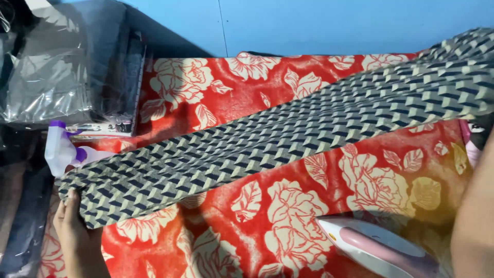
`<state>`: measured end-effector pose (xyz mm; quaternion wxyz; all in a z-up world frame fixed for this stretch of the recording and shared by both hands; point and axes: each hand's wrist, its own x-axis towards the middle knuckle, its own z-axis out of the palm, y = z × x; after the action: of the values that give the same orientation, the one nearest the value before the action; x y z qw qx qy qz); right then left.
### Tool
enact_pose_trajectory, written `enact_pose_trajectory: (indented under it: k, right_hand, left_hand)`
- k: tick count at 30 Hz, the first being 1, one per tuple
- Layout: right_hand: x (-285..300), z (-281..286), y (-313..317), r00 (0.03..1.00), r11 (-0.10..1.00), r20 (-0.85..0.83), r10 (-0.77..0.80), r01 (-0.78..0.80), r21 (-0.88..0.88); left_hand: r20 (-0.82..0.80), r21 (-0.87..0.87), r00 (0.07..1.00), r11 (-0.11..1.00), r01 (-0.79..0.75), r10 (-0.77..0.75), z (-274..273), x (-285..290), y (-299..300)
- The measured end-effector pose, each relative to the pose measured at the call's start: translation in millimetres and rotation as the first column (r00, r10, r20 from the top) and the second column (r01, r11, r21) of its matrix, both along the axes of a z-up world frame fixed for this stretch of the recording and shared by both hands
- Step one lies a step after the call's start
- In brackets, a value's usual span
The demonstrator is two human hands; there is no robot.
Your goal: The person irons a patterned dress laid out on a floral bedspread. They use a spray bottle to mist the fabric with water and then smooth it with a pink electric iron, repeatedly adjusting the garment's position to ensure even coverage.
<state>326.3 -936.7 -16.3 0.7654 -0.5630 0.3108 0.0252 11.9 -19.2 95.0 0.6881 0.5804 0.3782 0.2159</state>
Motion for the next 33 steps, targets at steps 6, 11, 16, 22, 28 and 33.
enact_pose_trajectory:
  k: [6,11,16,22,28,33]
  right_hand:
    - [-48.7,-28.6,37.5,0.994,0.995,0.041,-0.097,0.096,0.022]
    - [-120.0,-35.7,118.6,0.981,0.878,-0.190,0.039,-0.124,-0.463]
    - [-149.0,44.7,219.2,0.879,0.449,-0.439,0.188,-0.474,-0.757]
    - [-143.9,1.5,245.9,0.940,-0.021,-0.327,0.101,-0.326,-0.945]
    - [-134.3,4.6,255.5,0.995,-0.130,-0.086,-0.044,-0.091,-0.987]
    - [-146.9,22.7,225.8,0.883,-0.096,-0.437,0.171,-0.427,-0.899]
  left_hand:
    - [-0.355,0.201,0.934,0.972,0.123,-0.045,-161.2,-67.7,53.4]
    - [-0.554,0.337,0.832,0.924,0.179,0.041,-149.5,-70.9,25.5]
    - [-0.699,0.232,0.715,0.955,0.183,0.033,-166.7,-68.2,51.0]
    - [-0.778,0.281,0.627,0.915,0.289,0.041,-152.2,-53.3,42.6]
    - [-0.613,0.434,0.785,0.869,0.237,0.092,-155.2,-60.5,37.9]
    - [-0.584,0.544,0.807,0.780,0.308,0.088,-166.1,-69.3,49.7]
